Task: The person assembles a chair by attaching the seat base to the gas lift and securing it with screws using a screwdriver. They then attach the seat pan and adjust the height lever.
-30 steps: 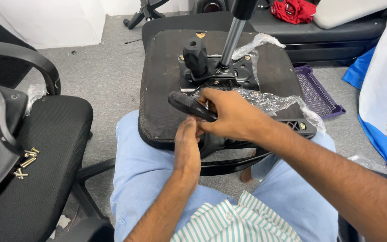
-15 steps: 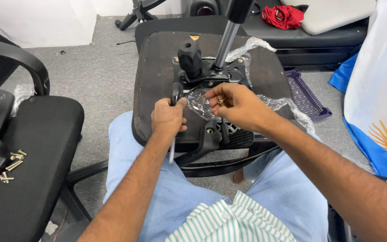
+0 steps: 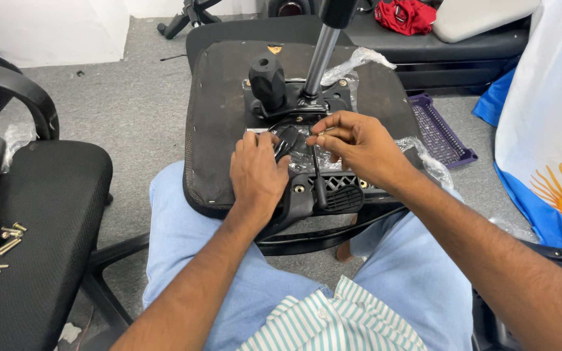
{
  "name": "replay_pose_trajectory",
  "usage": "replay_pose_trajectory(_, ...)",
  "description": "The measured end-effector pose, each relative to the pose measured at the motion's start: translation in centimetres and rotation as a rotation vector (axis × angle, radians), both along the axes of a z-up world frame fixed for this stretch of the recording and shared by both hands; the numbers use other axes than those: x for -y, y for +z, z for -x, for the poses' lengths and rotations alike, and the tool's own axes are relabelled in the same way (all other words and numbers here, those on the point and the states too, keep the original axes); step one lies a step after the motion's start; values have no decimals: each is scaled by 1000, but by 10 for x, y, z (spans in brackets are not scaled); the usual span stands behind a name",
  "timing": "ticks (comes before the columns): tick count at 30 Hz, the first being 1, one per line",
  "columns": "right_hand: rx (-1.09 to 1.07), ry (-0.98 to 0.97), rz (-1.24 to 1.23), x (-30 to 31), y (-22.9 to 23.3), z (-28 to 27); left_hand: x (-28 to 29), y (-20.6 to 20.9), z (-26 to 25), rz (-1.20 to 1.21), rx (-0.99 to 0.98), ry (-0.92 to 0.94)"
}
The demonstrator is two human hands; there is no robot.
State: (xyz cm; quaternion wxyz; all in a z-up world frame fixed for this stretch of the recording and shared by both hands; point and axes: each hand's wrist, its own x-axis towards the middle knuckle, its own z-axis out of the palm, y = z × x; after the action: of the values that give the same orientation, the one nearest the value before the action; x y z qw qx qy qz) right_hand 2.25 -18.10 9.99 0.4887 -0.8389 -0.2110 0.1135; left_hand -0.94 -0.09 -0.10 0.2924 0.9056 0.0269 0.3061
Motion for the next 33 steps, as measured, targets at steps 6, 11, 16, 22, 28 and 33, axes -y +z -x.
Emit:
replay_pose_trajectory(6,75,-85,36,3,-13,-1,13,2,67,205,-369,-127)
replay_pose_trajectory(11,235,-94,83,10,-32,-4,23,10,70,299,-474,-142)
replay_pose_trajectory(16,427,-335,25,64,-78,-39,26,7,76,234,-436,-170)
replay_pose_trajectory(22,354,-616,91,195,-130,-121,32,-4,74,160,-404,-181)
replay_pose_trajectory(28,-95,-517,88,235,-163,-155,27,-3,70,266,-453,-164)
replay_pose_trajectory(33,-403,-577,-96,236,-150,-148,21,1,67,309,-477,-179)
